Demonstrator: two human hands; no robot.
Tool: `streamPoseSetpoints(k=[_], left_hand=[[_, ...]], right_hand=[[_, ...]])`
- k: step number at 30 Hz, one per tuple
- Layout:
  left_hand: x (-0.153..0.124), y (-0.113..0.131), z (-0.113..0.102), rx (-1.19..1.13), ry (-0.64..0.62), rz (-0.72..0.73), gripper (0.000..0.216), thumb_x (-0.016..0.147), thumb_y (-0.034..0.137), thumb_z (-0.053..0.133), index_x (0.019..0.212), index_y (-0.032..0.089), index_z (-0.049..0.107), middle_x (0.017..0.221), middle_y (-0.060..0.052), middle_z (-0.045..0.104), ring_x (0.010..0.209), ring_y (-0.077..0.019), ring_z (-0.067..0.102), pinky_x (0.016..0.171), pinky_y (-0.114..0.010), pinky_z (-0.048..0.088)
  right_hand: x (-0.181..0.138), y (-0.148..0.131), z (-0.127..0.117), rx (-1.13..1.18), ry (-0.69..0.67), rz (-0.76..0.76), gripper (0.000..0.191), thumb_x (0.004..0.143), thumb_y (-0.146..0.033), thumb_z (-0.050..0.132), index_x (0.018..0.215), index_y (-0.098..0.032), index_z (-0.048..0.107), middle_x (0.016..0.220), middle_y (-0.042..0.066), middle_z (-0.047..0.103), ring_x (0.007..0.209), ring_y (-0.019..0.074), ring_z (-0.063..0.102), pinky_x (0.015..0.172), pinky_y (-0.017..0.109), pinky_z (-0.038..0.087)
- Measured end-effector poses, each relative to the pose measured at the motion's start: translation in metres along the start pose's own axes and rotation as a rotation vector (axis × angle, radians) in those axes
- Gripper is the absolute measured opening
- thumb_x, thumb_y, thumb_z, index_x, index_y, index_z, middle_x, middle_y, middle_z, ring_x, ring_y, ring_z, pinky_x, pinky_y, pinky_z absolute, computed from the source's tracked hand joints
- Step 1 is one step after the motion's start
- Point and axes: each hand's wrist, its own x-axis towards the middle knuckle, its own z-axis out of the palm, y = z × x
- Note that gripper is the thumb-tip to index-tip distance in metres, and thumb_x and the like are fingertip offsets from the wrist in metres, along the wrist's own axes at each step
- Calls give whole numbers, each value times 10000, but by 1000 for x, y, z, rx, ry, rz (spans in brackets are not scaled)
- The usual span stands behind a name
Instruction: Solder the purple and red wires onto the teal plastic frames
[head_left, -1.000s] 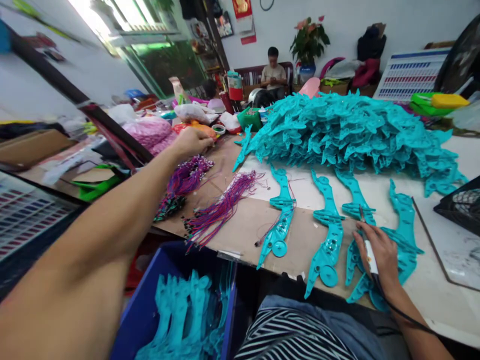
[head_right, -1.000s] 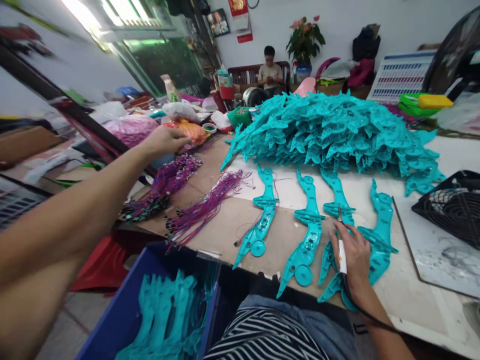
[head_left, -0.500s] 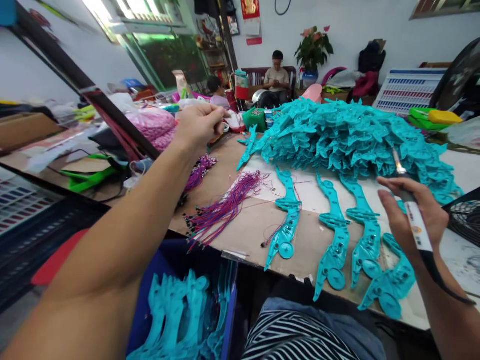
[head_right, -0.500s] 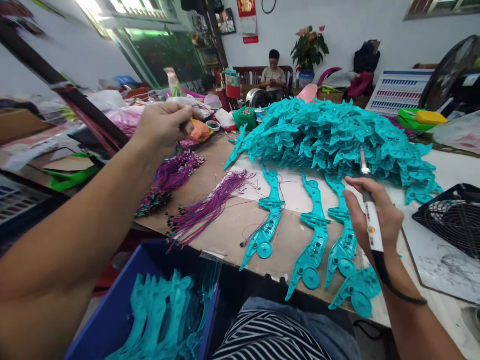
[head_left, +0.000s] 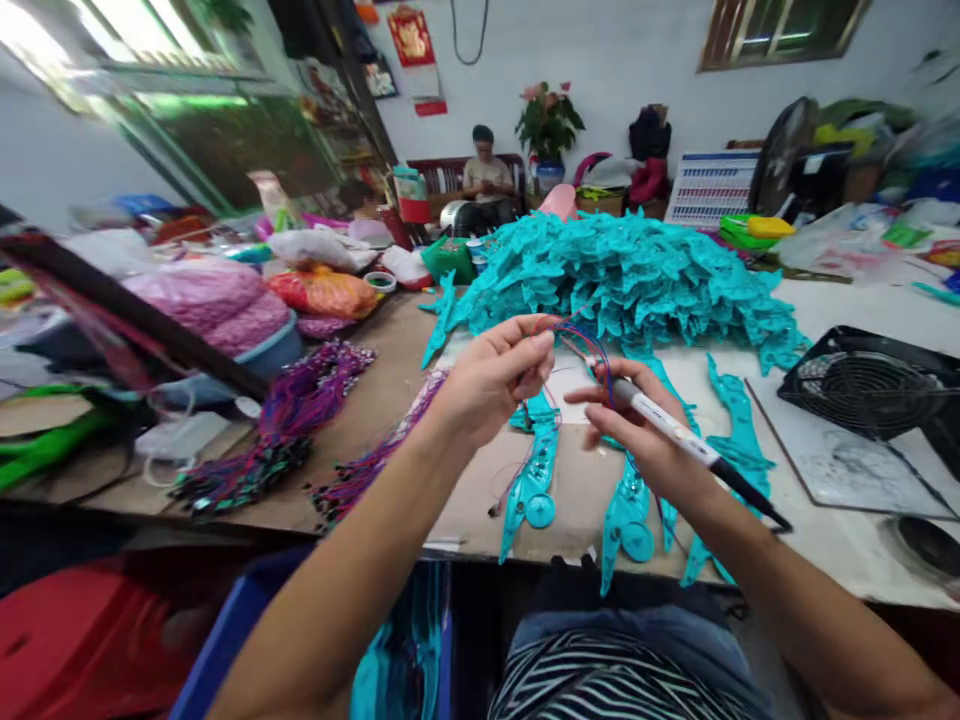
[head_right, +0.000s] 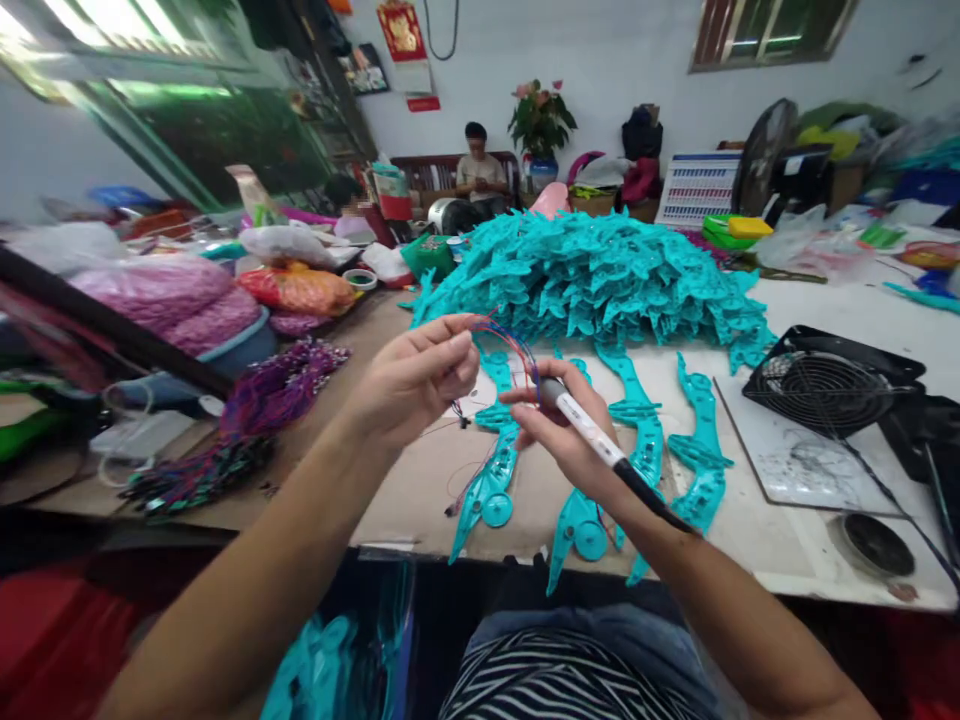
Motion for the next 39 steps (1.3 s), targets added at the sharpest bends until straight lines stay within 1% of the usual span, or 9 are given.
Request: streamPoseSetpoints(k=[2,5,10,13,17,21,28,34,39], left_hand=[[-3,-19,8,-145,-14,-33,402,694,210,837,1054,154,667,595,47,548,502,-54,447,466,-162,309],[-6,-45,19,-307,-36,-65,498,679,198,841,1145,188,665,568,64,510,502,-57,423,473,-161,304],[-6,-76,32,-428,-41,-89,312,677,269,880,935,181,729,511,71,445,455,-43,331,439,-163,235],[-5,-91,34,-395,-42,-147,299,705,285,869,939,159,733,522,56,479,449,-41,324,436,-169,221],[-6,-107,32,-369,-34,-179,366,753,281,835,1078,166,714,571,39,535,468,-50,358,445,-179,235],[-7,-116,34,-476,-34,-153,348,742,300,848,1049,195,721,544,58,494,440,-48,315,435,-182,236],[-13,-121,25,-420,-191,-174,280,831,347,775,1059,193,722,480,42,513,401,-63,333,424,-199,229],[-22,-131,16,-274,-316,-298,347,861,399,737,1130,186,681,544,-11,625,432,-92,435,437,-220,250],[-19,-161,24,-161,-212,-353,418,859,453,724,1167,189,623,627,-8,662,501,-99,493,500,-225,315]], right_hand=[[-18,-5,-14,-28,92,31,401,803,-398,722,1083,-251,475,817,-17,713,478,85,557,460,244,473],[-40,-14,-43,-108,197,16,363,825,-393,702,1084,-247,494,719,-33,691,429,74,479,393,215,364],[-54,-22,-82,-345,228,12,306,866,-409,675,1075,-229,543,688,-24,683,452,88,494,407,227,366],[-54,-25,-99,-499,204,-6,300,870,-396,675,1089,-224,563,680,-31,682,465,90,511,429,233,377],[-45,-28,-105,-630,135,14,236,869,-357,649,1048,-223,573,643,-42,679,476,99,538,463,238,396],[-37,-12,-98,-629,28,90,204,857,-322,608,1034,-226,571,638,-40,680,531,120,599,519,242,440],[-32,18,-106,-738,-85,159,254,854,-336,569,1086,-235,582,644,-45,672,540,136,603,527,250,433],[15,13,-130,-1155,-141,-103,260,877,-343,580,1117,-254,626,739,-22,638,615,147,553,598,271,372],[83,46,-116,-1294,-442,-169,284,897,-193,477,1126,-224,641,927,72,635,851,218,583,743,320,418]])
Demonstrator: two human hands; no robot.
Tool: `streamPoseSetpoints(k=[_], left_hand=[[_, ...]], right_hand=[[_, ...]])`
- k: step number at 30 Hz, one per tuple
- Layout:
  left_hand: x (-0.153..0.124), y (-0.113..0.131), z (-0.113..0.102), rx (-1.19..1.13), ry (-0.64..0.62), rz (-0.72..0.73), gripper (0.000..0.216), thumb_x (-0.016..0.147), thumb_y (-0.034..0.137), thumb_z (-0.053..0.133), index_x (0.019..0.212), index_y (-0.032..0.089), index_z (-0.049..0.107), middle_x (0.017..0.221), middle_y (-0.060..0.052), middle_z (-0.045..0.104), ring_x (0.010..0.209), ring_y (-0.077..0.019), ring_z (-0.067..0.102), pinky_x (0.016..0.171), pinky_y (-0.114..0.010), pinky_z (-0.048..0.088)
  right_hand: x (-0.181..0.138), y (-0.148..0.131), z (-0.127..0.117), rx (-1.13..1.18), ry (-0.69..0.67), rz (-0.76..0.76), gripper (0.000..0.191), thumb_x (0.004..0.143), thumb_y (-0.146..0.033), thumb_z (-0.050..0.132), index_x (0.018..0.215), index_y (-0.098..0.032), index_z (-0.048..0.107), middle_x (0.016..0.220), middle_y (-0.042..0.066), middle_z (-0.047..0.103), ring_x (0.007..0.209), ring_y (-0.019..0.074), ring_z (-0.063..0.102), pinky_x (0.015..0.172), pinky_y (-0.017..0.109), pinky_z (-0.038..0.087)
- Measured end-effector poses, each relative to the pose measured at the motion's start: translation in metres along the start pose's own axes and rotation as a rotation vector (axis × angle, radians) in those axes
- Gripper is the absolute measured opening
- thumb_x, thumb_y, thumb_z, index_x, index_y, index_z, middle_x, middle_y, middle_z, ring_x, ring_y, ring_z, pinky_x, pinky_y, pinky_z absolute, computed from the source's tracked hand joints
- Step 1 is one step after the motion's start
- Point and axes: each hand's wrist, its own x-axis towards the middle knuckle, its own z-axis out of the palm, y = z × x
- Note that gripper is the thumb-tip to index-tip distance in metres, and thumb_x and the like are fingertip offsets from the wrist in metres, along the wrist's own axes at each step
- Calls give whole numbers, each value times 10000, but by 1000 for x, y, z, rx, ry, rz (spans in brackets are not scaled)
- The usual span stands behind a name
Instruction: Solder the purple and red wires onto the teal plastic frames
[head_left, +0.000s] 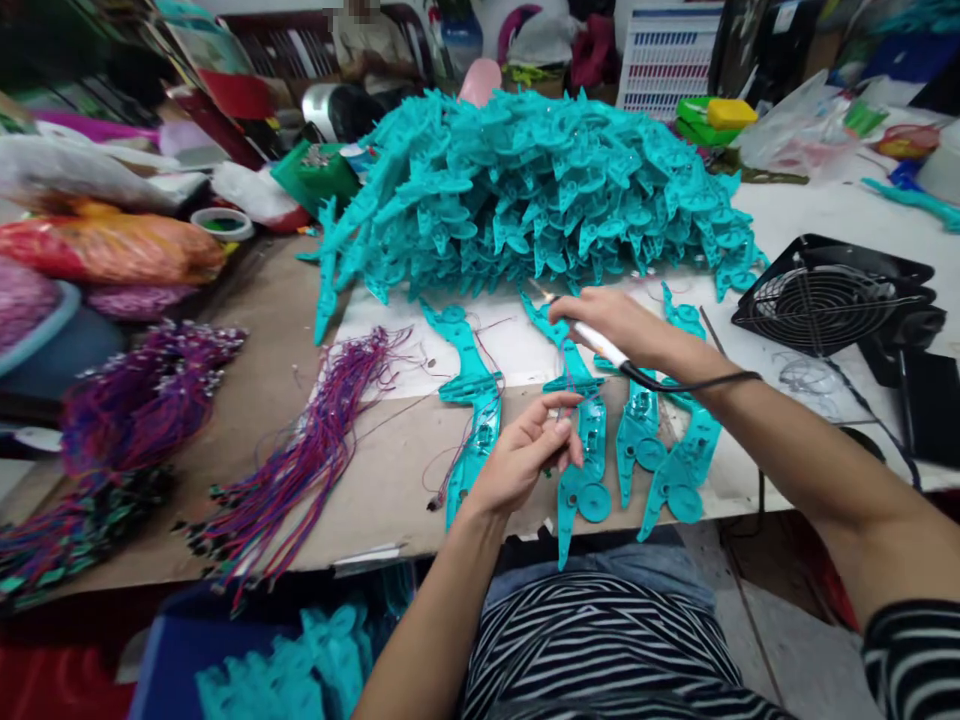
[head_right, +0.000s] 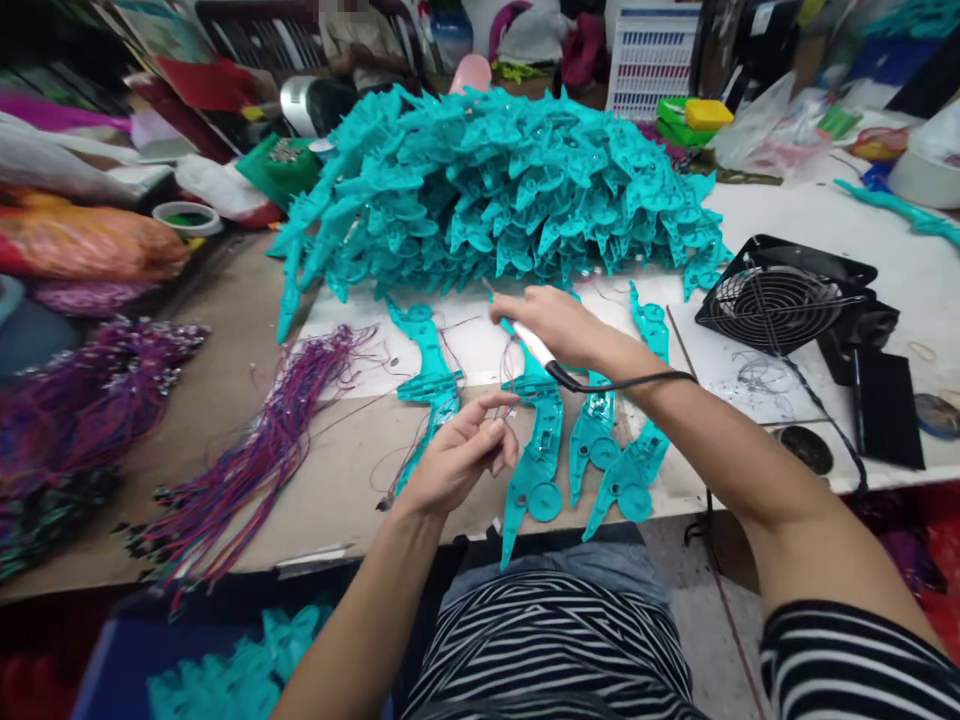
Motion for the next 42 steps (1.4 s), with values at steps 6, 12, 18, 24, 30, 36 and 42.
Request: streamPoseSetpoints(k=[6,12,18,24,30,36,42], left_hand=[[16,-27,-7,40,141,-19,542,806,535,749,1164,181,548,637,21,656,497,-89,484,497,-215,303],[21,-29,-8,92,136,5,509,827,540,724,1139,182,539,642,24,651,517,-98,508,522,-224,351],[25,-36,1,209,205,46,379,856,416,719,1097,171,559,646,16,661,531,-101,543,548,-225,411],[32,-31,10,-63,337,-122,328,807,266,756,1039,148,556,682,-5,671,536,-107,603,413,-175,357],[36,-28,12,-186,527,-175,185,749,80,697,919,130,645,708,-2,676,548,-96,613,408,-167,423],[31,-27,6,-77,420,-209,145,736,144,750,874,112,716,623,6,620,475,-71,527,364,-166,341],[32,-22,5,-85,514,-276,69,772,89,652,811,124,696,620,-20,632,614,-128,641,455,-181,450]], right_hand=[[4,-3,49,346,101,69,288,783,-102,496,1030,-197,610,1036,65,699,983,205,635,871,330,472],[-63,-20,66,767,312,485,313,825,-416,635,1065,-228,562,884,19,721,746,171,676,701,306,517],[-77,-37,81,1004,363,568,425,745,-416,713,1085,-240,529,806,-16,664,763,173,677,690,311,542],[-84,-43,85,869,429,525,334,779,-304,670,1086,-248,552,814,-23,678,748,157,676,710,305,544],[-91,-47,90,756,459,481,304,810,-272,650,1102,-261,567,803,-35,673,691,147,664,681,301,537],[-93,-48,89,752,427,418,311,810,-242,648,1110,-250,561,831,-32,682,711,137,668,701,293,544],[-95,-48,88,751,447,408,289,824,-273,649,1098,-248,560,805,-40,682,690,127,666,665,272,542]])
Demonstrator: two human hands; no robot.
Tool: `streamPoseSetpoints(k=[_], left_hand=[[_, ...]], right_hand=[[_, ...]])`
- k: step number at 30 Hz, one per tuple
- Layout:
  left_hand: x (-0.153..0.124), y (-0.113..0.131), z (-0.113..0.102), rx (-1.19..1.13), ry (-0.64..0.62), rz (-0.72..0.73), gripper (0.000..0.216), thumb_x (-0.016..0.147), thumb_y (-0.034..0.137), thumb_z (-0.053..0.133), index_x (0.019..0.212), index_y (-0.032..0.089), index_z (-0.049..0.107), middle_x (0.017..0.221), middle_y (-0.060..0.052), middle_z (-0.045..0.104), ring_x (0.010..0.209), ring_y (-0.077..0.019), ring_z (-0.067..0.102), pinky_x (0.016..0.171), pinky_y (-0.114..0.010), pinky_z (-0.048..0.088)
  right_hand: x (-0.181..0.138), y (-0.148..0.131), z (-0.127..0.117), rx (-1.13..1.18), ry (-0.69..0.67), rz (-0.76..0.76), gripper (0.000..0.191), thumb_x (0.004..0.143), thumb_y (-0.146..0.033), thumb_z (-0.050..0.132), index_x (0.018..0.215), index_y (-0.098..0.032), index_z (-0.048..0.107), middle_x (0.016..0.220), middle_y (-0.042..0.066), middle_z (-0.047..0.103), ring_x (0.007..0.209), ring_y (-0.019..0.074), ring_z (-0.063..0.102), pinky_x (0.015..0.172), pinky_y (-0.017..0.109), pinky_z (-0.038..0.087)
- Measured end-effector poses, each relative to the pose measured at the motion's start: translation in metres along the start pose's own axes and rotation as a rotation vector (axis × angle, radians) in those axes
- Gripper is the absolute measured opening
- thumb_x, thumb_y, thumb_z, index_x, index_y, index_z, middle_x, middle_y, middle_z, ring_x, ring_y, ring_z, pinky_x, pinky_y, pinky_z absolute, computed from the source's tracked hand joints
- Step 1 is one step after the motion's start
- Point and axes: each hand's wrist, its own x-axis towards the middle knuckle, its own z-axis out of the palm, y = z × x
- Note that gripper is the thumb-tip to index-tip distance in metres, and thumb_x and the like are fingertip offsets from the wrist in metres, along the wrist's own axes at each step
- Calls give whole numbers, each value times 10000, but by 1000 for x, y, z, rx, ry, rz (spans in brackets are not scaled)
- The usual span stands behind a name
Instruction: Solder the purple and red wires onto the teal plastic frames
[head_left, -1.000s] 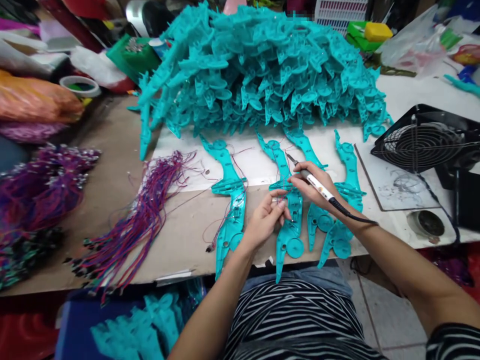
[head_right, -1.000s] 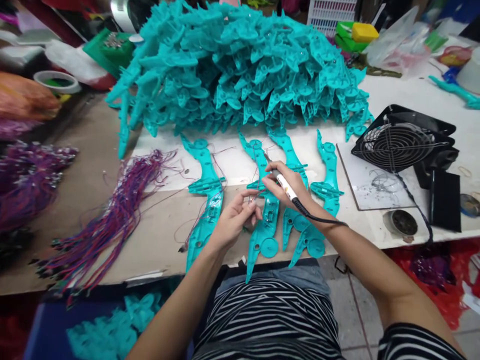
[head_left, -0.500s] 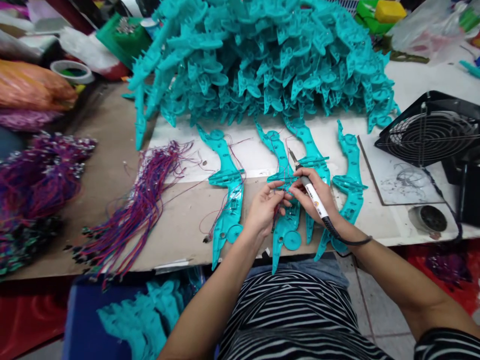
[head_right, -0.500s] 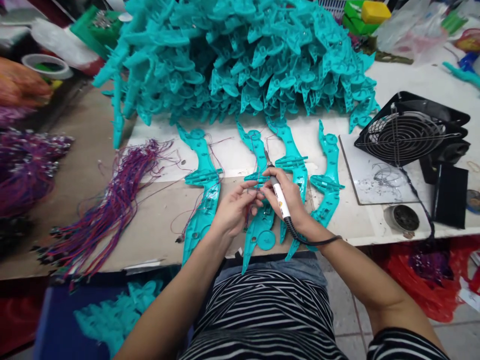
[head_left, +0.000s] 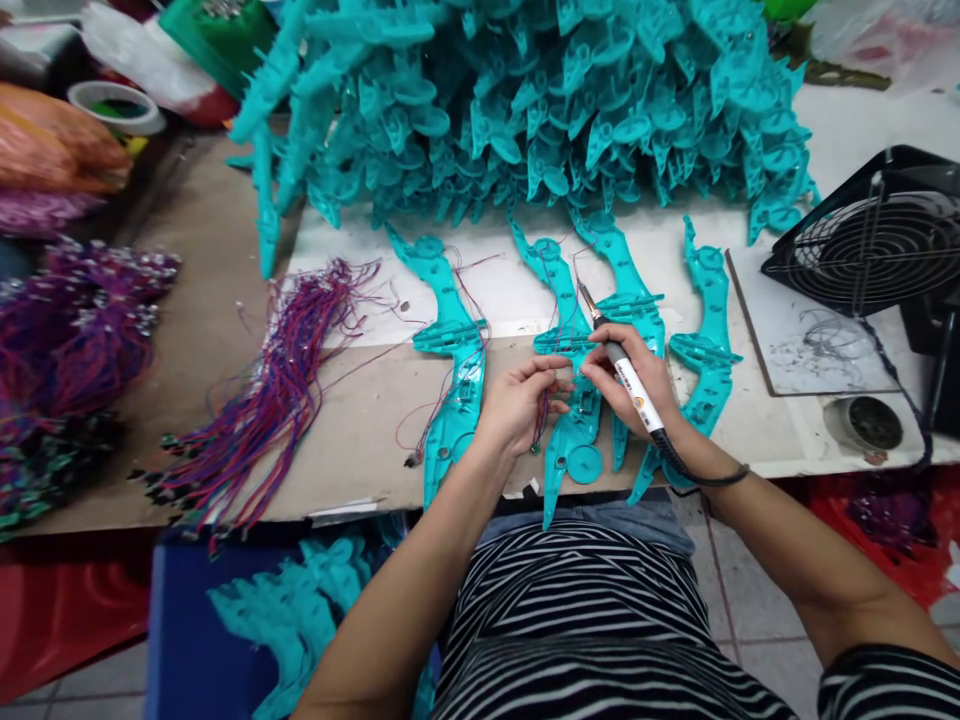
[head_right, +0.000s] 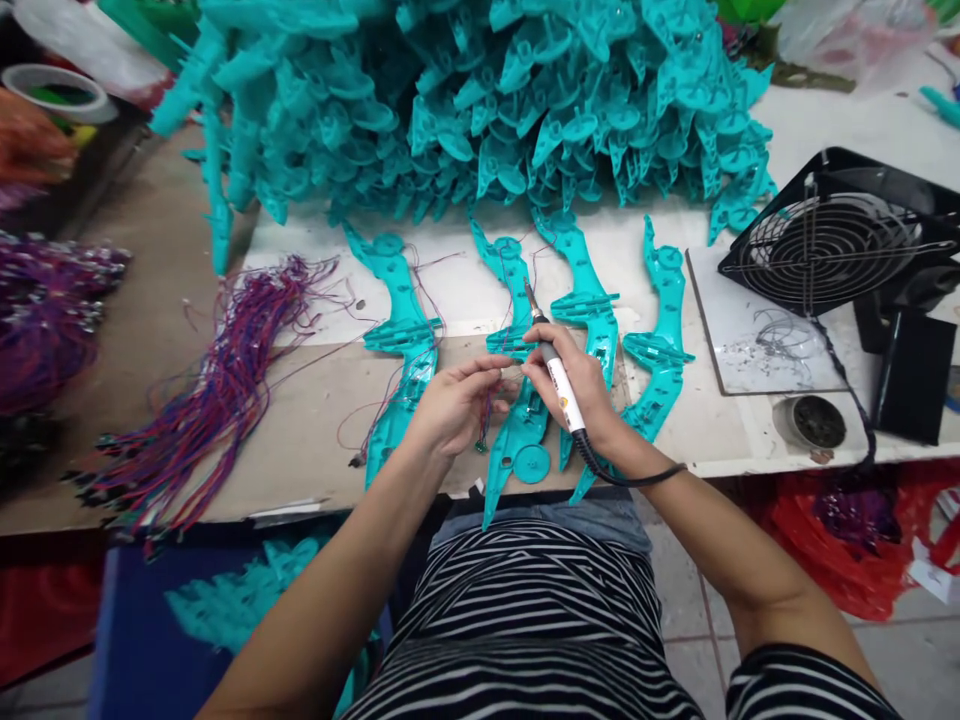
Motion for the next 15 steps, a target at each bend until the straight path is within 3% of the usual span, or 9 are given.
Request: streamPoseSetpoints(k=[4,9,15], left_hand=[[-1,2,-3,98,-66,-31,110,773,69,616,770,118,714,626,-28,625,529,-95,573,403,-174,363],[-1,3,-8,192,-148,11,59,762,173,716,759,117,697,591,20,555,459,-42,395,411,-174,238],[1,-4,-9,532,-110,269,78,756,190,689,704,134,682,663,17,617,621,-88,499,600,-212,396]], right_hand=[[0,1,-2,-21,-25,15,298,826,-284,653,1106,-251,557,823,-31,689,714,140,682,679,286,548],[1,0,-2,-59,-42,4,294,826,-271,643,1107,-249,560,827,-32,690,721,144,690,705,289,554],[2,2,4,-79,-32,-31,294,824,-237,632,1114,-247,582,842,-27,693,691,139,690,670,271,552]])
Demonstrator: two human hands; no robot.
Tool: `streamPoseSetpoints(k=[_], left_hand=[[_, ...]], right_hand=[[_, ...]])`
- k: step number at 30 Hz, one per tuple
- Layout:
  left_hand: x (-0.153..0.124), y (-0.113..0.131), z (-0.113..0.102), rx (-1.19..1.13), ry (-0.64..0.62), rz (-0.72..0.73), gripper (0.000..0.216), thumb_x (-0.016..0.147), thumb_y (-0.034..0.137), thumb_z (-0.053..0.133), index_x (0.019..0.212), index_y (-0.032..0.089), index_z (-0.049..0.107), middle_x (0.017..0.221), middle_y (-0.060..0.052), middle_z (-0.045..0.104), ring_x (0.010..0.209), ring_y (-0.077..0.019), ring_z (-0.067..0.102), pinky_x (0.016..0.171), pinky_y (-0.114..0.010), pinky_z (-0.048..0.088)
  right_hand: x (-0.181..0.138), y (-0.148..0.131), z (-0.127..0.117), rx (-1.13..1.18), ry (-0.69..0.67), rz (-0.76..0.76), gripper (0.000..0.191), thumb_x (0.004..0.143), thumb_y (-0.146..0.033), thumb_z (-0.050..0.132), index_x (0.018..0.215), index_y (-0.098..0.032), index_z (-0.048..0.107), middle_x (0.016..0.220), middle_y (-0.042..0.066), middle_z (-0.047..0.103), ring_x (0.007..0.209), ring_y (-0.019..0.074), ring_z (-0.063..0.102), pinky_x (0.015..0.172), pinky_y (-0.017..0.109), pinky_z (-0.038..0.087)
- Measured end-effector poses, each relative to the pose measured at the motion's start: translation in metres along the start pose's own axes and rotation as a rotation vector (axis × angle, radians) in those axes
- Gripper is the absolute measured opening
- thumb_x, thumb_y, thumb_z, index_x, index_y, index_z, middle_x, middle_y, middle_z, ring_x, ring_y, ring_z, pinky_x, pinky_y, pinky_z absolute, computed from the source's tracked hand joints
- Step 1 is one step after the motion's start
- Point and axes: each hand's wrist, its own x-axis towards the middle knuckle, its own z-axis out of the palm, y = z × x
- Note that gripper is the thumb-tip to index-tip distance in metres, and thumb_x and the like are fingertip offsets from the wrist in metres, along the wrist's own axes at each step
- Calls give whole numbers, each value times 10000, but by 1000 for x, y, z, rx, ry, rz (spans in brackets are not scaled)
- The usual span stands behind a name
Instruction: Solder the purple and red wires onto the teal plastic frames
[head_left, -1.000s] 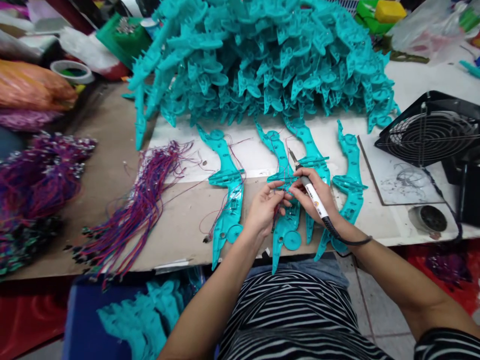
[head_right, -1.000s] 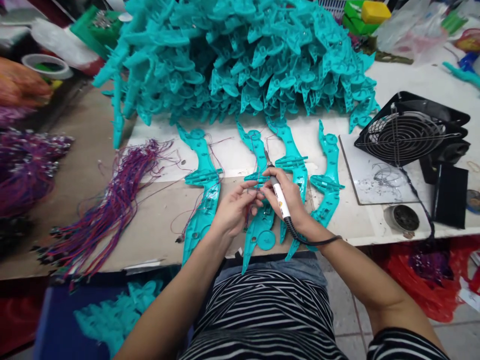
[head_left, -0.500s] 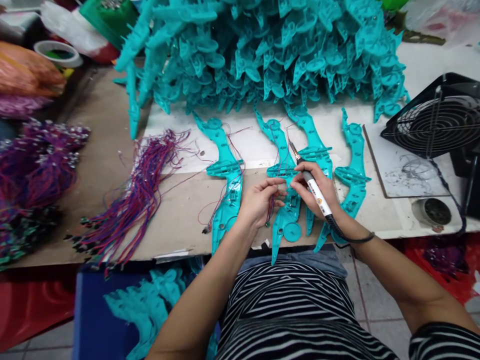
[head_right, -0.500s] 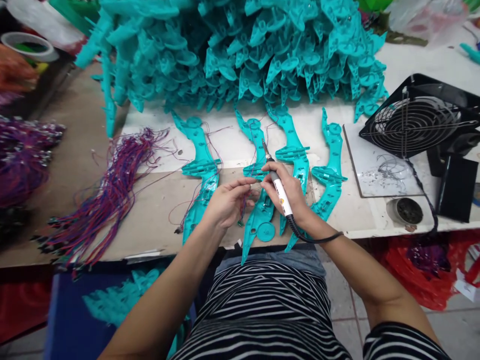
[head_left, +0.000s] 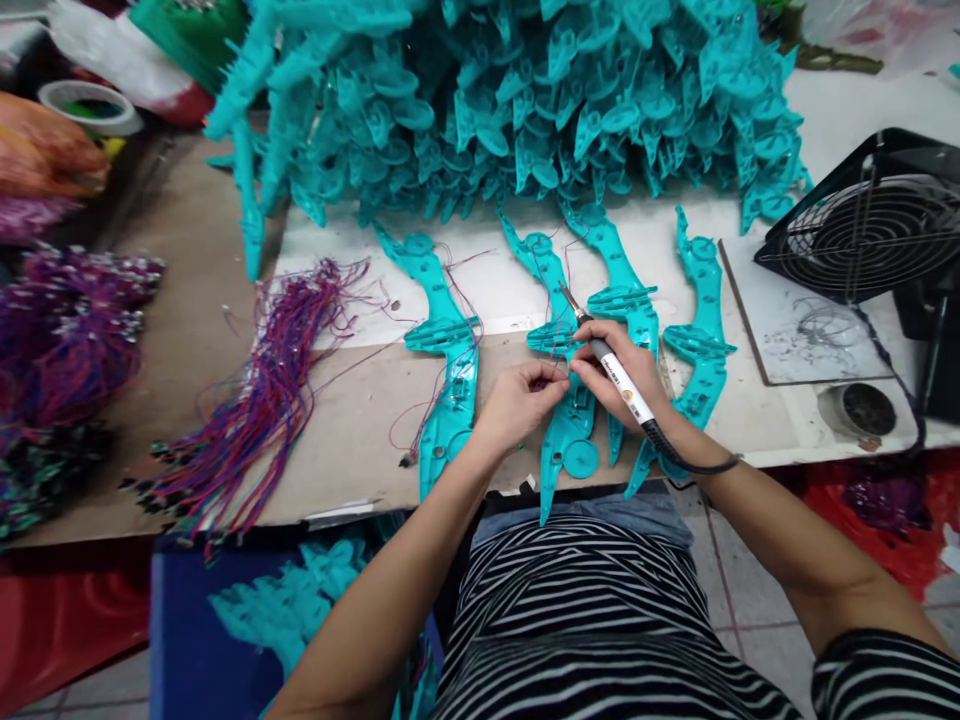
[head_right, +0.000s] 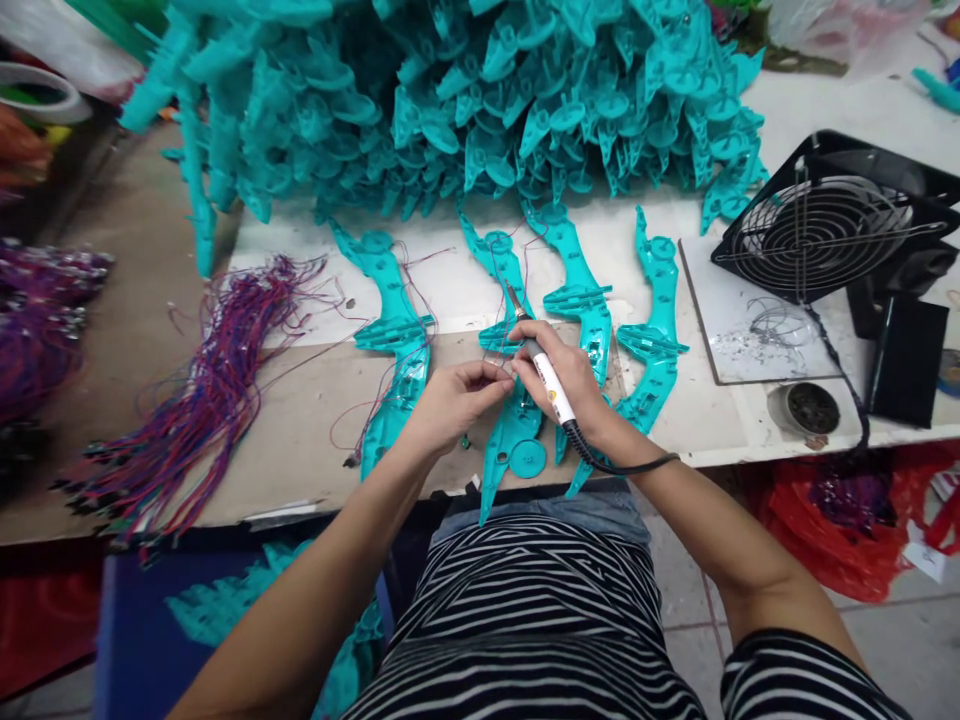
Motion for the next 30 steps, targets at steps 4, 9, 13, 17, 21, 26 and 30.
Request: streamPoseSetpoints(k=[4,9,13,17,21,26,30], left_hand=[[0,2,0,170,17,32,108,764,213,644,683,144,668,643,16,610,627,-105,502,617,-230,400],[-1,9,-6,9,57,-86,211,654,334,744,685,150,647,557,27,561,523,-90,448,477,-196,330],[2,9,-3,-248,-21,-303,419,477,418,868,667,148,611,556,18,572,465,-77,441,378,-166,270],[0,7,8,-327,7,-321,429,423,390,906,632,138,628,540,15,574,467,-73,467,385,-160,355],[-1,4,14,-344,53,-329,406,424,351,913,633,142,635,538,23,583,458,-65,471,393,-152,383],[-2,1,15,-373,92,-325,411,398,328,922,623,145,631,554,31,592,457,-61,476,387,-149,382],[-3,2,16,-361,100,-321,408,397,326,922,620,146,631,547,33,591,450,-60,466,386,-153,379]], right_hand=[[3,-11,-1,3,42,-71,223,852,-275,654,1069,-242,611,858,-25,706,755,137,697,746,271,556],[-20,-12,-46,-87,304,-53,391,988,-519,452,1187,-247,649,1086,51,714,876,153,689,793,308,571],[-61,17,-107,-318,705,45,400,945,-530,523,1101,-220,722,1001,62,733,820,180,693,788,349,582],[-86,51,-151,-510,1032,235,341,863,-477,596,867,-174,753,799,66,733,761,220,688,783,386,575],[-91,71,-161,-494,1030,328,362,848,-464,571,894,-161,764,820,76,744,747,213,684,730,355,564],[-93,79,-154,-462,992,344,402,864,-492,548,929,-160,765,858,76,755,715,190,677,663,317,550],[-95,79,-153,-463,987,345,403,863,-491,542,913,-159,764,805,69,744,703,186,673,651,309,545]])
